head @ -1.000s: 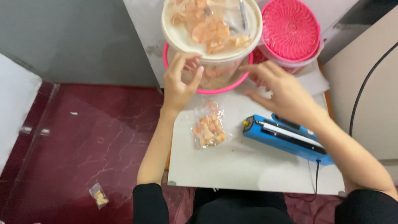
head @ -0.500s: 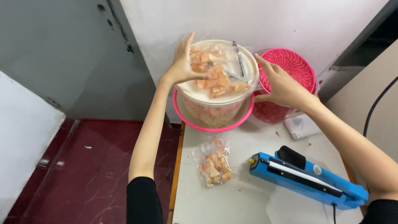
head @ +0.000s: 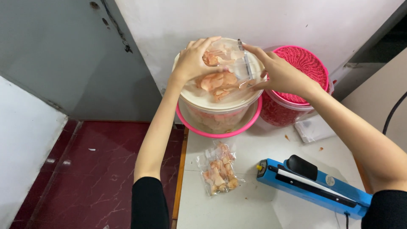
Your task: The person is filling small plastic bags with chips and then sealing each bag using a manual heat sealer.
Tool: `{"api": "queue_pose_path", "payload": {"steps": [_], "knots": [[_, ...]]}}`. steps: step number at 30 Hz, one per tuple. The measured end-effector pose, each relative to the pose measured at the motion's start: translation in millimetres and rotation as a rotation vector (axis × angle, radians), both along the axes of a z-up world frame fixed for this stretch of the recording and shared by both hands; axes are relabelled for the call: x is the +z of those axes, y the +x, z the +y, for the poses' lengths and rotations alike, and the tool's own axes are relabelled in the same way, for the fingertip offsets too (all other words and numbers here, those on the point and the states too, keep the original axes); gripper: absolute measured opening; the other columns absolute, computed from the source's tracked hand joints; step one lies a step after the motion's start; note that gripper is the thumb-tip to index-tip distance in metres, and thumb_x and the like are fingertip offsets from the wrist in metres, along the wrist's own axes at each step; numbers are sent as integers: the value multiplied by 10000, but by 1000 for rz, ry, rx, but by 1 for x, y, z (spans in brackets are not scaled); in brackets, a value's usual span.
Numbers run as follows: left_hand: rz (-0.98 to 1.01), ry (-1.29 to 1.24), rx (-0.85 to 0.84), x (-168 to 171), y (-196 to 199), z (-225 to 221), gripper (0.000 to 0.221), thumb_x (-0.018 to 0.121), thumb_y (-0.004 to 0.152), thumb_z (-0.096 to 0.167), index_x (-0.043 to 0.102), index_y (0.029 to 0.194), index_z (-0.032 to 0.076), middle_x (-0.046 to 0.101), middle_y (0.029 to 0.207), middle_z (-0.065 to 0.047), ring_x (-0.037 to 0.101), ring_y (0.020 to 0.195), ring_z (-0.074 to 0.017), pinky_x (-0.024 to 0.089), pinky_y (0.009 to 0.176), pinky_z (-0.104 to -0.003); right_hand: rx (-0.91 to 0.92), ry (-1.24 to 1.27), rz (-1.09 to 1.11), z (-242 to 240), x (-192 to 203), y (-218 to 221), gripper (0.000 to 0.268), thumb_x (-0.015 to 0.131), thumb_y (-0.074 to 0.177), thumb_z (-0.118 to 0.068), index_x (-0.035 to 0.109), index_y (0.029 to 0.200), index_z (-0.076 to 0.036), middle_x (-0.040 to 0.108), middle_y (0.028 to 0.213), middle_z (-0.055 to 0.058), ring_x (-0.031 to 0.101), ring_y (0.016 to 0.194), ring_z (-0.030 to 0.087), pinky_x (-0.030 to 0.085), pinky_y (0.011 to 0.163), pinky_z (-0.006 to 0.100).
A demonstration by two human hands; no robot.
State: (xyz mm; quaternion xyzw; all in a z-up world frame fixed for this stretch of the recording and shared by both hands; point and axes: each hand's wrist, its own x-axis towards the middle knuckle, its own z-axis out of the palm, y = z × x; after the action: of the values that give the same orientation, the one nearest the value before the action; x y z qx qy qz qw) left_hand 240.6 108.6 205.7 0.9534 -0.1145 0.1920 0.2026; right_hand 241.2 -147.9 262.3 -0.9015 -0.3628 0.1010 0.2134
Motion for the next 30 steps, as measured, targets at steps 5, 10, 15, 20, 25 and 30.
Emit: {"api": "queue_pose_path", "payload": {"steps": [5, 10, 15, 20, 25, 30], "knots": [[5, -4, 6, -5, 1, 1, 791, 559, 714, 736, 432, 1351, 284, 555, 1307, 5, 481, 1173, -311, 413, 884, -522, -15, 31, 36, 6, 1, 2, 926, 746, 733, -83, 223, 1473, -276, 426, 1289, 200, 576, 883, 228, 458, 874, 413], [58, -1, 14, -7, -7, -1, 791, 537, 712, 742, 445, 1339, 269, 508, 1367, -24, 417, 1226, -321, 395, 913, -527, -26, -24, 61, 3, -6, 9, 843, 755, 730, -189, 309, 1438, -293, 445, 1240, 129, 588, 875, 203, 484, 794, 384], [44, -24, -15, -9, -11, -6, 744, 580, 737, 690, 478, 1302, 217, 538, 1272, -20, 452, 1166, -305, 407, 866, -508, -5, -18, 26, -2, -5, 4, 789, 757, 742, -179, 357, 1419, -239, 473, 1183, 123, 593, 912, 230, 468, 801, 383], [49, -28, -20, -18, -9, -12, 698, 622, 743, 664, 431, 1341, 360, 518, 1249, 38, 460, 1171, -259, 416, 912, -508, 2, 54, -41, -14, -23, 10, 751, 779, 716, -224, 419, 1374, -172, 503, 1138, 160, 630, 919, 286, 486, 819, 416], [42, -29, 17, -27, 5, -11, 715, 666, 707, 680, 448, 1317, 377, 492, 1259, 49, 447, 1220, -238, 410, 963, -557, 32, 145, -120, -20, -42, 16, 760, 793, 700, -262, 442, 1360, -127, 510, 1147, 231, 622, 978, 433, 483, 852, 514], [103, -182, -105, -19, 7, -1, 678, 772, 615, 675, 528, 1146, 332, 383, 1386, -98, 346, 1348, -359, 340, 1080, -539, 11, 134, -286, -16, -51, 20, 747, 790, 693, -388, 467, 1329, -169, 396, 1337, 181, 493, 1190, 442, 435, 942, 554]]}}
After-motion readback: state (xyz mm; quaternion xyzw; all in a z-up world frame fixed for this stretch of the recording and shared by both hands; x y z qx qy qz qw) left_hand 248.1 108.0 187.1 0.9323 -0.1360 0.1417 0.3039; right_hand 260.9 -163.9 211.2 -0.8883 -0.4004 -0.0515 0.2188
